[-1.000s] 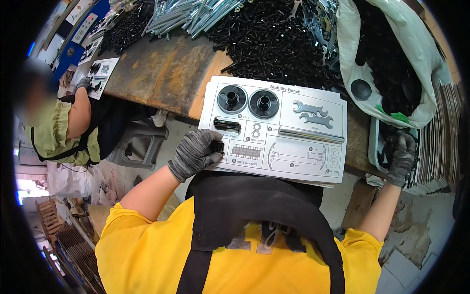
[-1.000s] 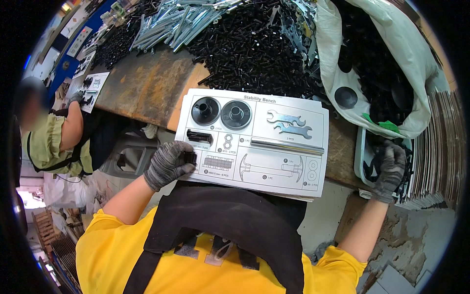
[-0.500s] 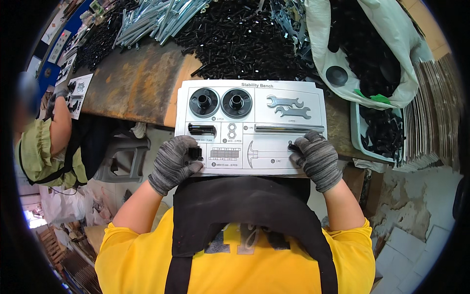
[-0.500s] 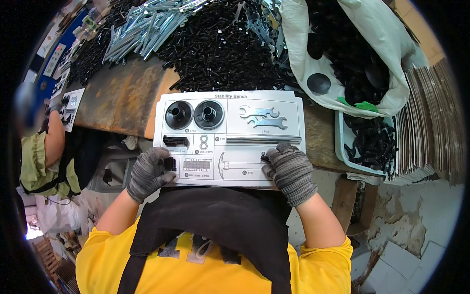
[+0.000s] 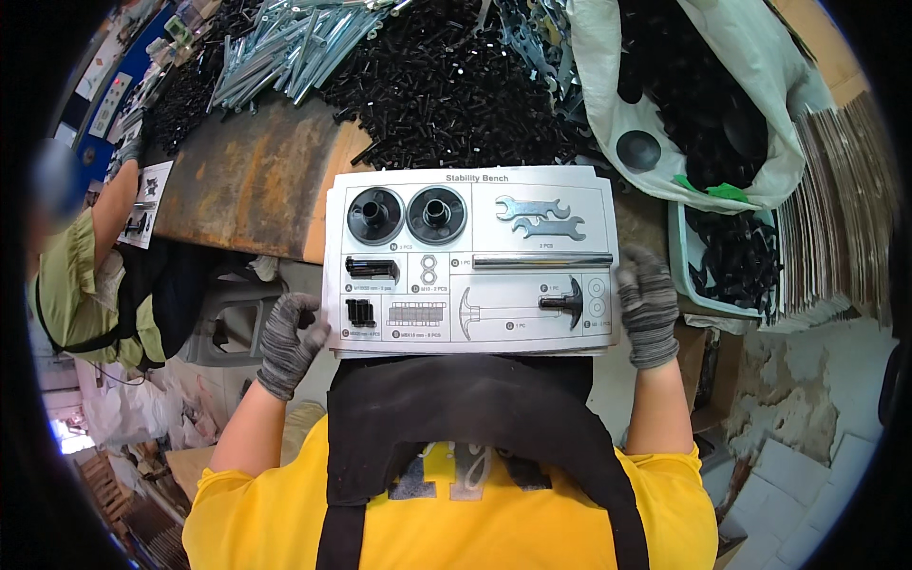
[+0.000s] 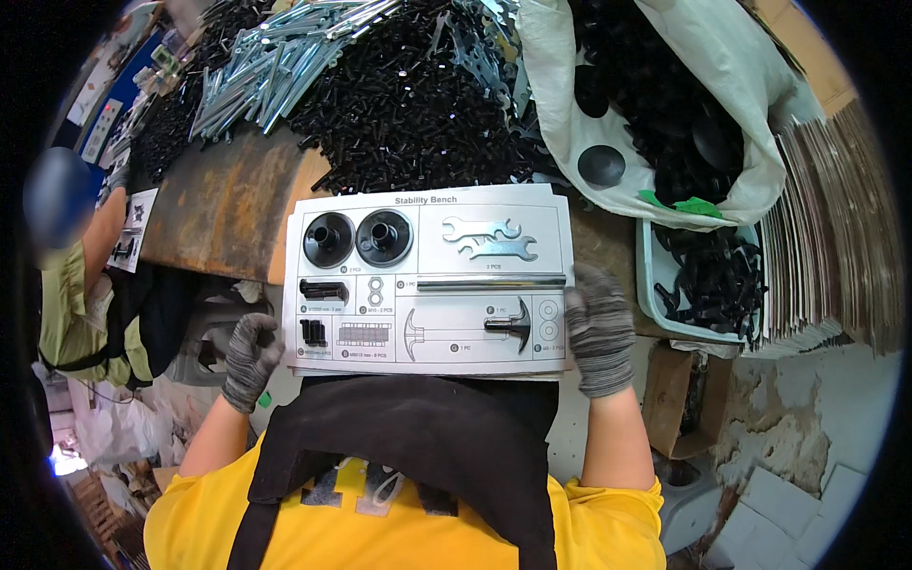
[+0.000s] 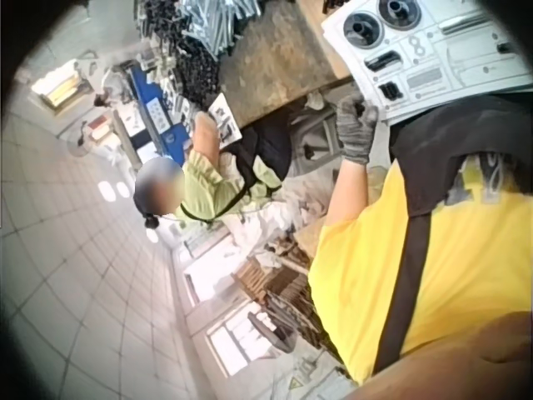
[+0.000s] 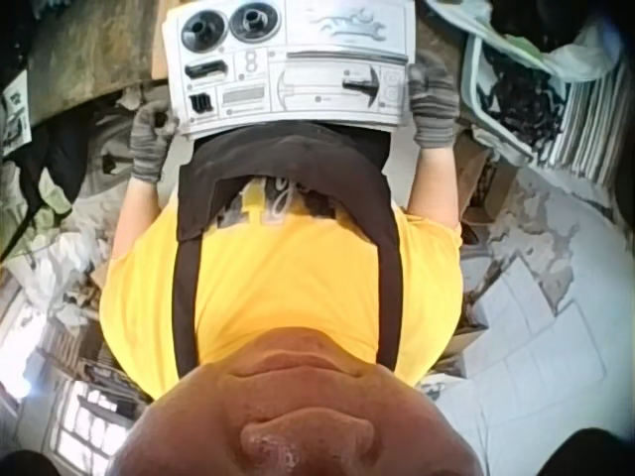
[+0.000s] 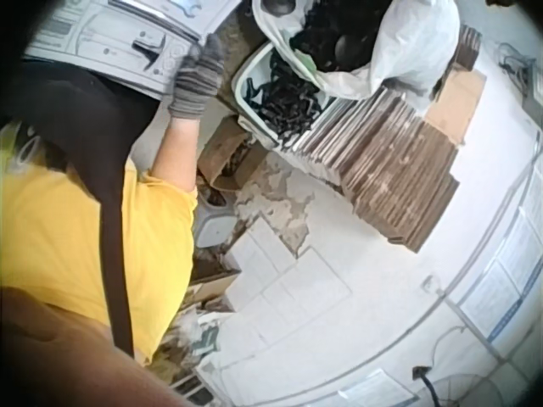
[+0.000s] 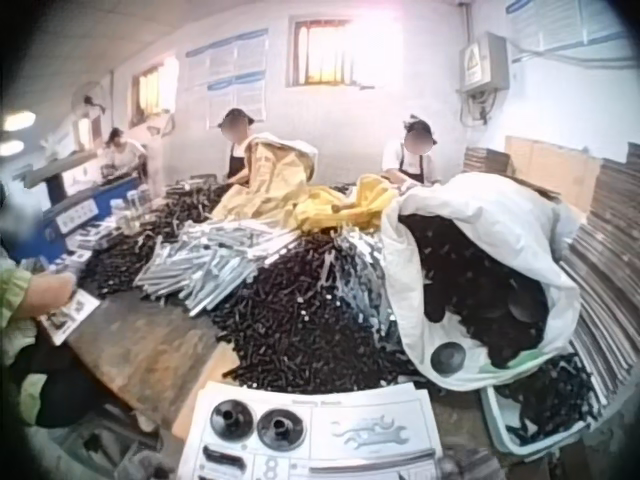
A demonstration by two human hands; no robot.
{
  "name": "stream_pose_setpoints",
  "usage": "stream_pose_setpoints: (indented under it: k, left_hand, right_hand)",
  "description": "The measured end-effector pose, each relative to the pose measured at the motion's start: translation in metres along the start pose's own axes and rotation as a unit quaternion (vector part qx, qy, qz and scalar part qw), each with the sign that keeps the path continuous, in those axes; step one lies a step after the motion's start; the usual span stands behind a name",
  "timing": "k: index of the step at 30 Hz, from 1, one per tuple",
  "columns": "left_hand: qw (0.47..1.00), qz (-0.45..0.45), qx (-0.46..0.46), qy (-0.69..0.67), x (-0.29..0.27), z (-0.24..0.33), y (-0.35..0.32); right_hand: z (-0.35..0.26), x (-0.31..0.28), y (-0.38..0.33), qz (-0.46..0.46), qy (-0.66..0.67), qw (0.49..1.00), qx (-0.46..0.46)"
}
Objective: The person picks various metal hardware items from piles on a table and places them into designated slots on a cardboard template labeled Stability Bench. The person repeatedly selects items, positions them on the template, and moves completed templates aside to continue the process.
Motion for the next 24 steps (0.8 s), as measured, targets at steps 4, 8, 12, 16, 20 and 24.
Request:
stream_pose_setpoints:
  k: [4,8,12,16,20,24]
  left_hand:
    - [0.995,-0.089,0.026,0.025,0.011,0.011,-0.005]
    - [0.996,-0.087,0.011,0.026,0.01,0.013,-0.005]
    - [0.991,-0.103,-0.09,0.0,0.011,-0.008,-0.005]
    - [0.918,-0.078,-0.29,-0.257,0.018,-0.019,-0.009]
    - [0.899,0.003,-0.337,-0.279,0.007,-0.029,-0.013]
    - [0.862,0.124,-0.35,-0.344,0.007,-0.084,-0.023]
  right_hand:
    - [0.03,0.012,-0.005,-0.044,-0.036,0.998,0.016]
    - [0.021,0.018,-0.002,-0.045,-0.061,0.996,-0.038]
    - [0.011,0.03,-0.007,-0.146,-0.171,0.966,-0.128]
    - [0.0,0.039,-0.009,-0.237,-0.239,0.928,-0.158]
    - [-0.007,0.045,-0.009,-0.262,-0.229,0.922,-0.171]
    - [-0.03,0.052,-0.016,-0.214,-0.169,0.939,-0.21]
Point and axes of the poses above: each hand's wrist, its own y-axis towards the middle knuckle, its own x-axis out of the palm, z = x × y, the point moved 8 cm from there along y, towards the middle knuckle, and after that the axes turned 14 degrees about z, right-handed, at the moved point
